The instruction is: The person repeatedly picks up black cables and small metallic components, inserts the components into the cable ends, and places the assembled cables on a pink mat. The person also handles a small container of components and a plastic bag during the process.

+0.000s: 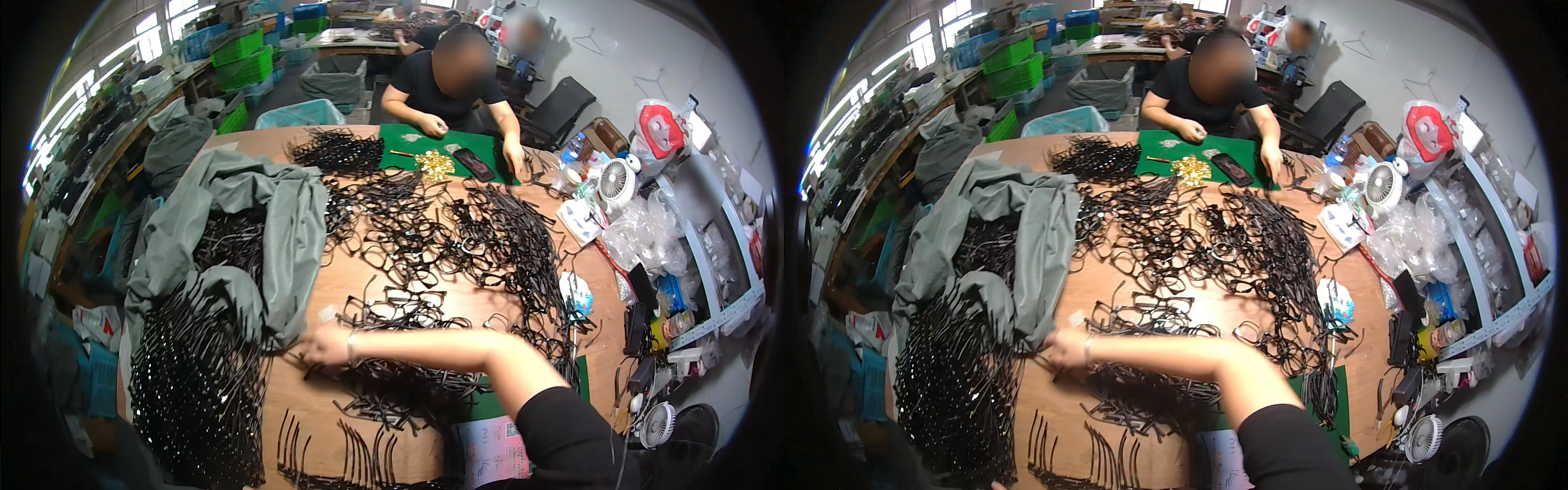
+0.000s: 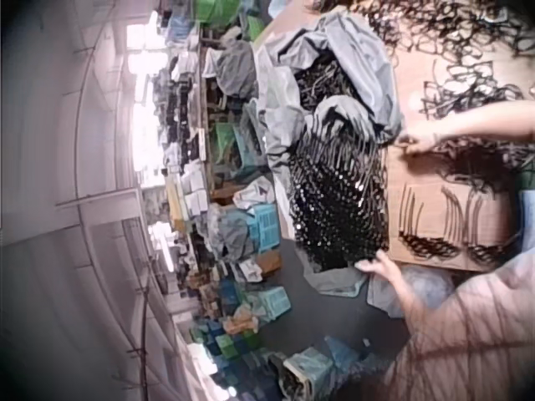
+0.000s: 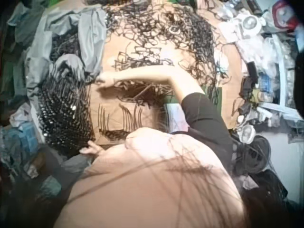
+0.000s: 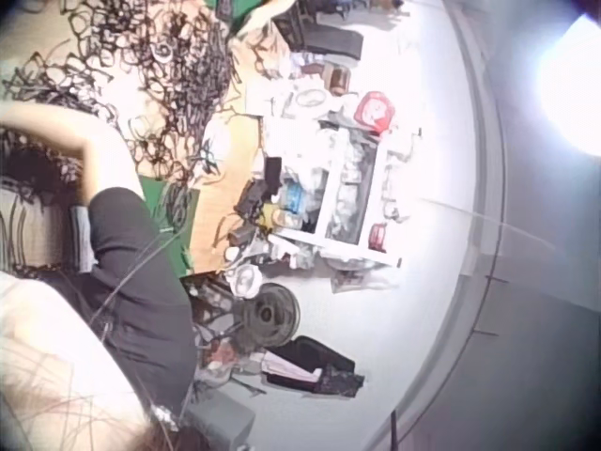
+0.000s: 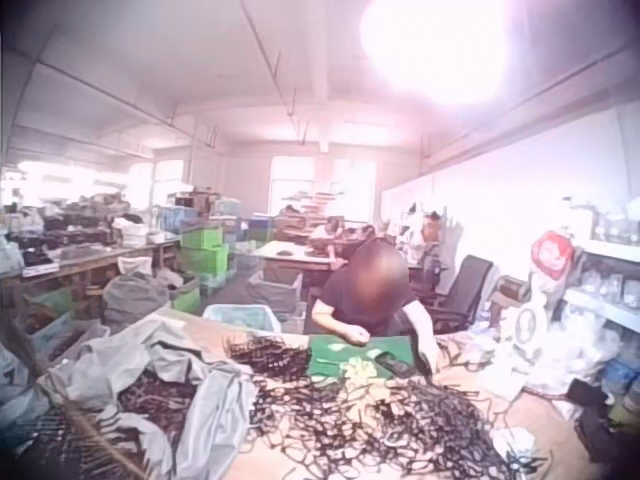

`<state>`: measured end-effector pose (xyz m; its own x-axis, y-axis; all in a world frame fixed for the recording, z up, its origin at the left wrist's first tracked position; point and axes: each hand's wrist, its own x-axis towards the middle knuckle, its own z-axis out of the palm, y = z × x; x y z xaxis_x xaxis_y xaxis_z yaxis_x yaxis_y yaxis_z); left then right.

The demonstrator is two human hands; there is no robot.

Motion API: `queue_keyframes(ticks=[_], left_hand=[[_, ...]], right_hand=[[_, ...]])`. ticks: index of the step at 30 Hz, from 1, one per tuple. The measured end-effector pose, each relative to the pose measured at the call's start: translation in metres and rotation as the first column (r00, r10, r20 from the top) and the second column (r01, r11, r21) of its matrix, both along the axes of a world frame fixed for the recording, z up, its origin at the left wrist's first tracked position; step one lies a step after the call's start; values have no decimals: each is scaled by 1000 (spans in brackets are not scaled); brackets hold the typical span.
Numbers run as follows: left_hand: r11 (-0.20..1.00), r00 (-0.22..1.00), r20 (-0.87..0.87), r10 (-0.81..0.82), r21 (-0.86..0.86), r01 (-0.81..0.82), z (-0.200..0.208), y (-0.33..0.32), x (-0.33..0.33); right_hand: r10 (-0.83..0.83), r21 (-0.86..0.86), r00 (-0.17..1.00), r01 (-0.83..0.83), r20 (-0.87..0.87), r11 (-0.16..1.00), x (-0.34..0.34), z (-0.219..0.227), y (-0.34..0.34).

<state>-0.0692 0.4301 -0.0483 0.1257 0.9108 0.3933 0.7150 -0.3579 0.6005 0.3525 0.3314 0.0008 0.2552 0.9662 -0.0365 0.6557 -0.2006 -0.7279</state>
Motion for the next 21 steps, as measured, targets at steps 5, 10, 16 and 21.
queue_keyframes(ticks=[5, 10, 16, 21], left_hand=[[849, 931, -16, -365, 405, 340, 32, -36, 67], [819, 830, -17, -558, 146, 554, 43, -85, 176], [782, 781, -84, -619, 30, 623, 28, -99, 252], [778, 771, -110, -627, -38, 627, 3, -99, 290]], right_hand=[[-533, 332, 746, 425, 398, 843, 192, 53, -96], [-746, 322, 368, 732, 555, 600, 340, 48, -181], [-717, 290, 308, 761, 625, 580, 446, 0, -197], [-666, 169, 384, 775, 640, 608, 507, -42, -162]])
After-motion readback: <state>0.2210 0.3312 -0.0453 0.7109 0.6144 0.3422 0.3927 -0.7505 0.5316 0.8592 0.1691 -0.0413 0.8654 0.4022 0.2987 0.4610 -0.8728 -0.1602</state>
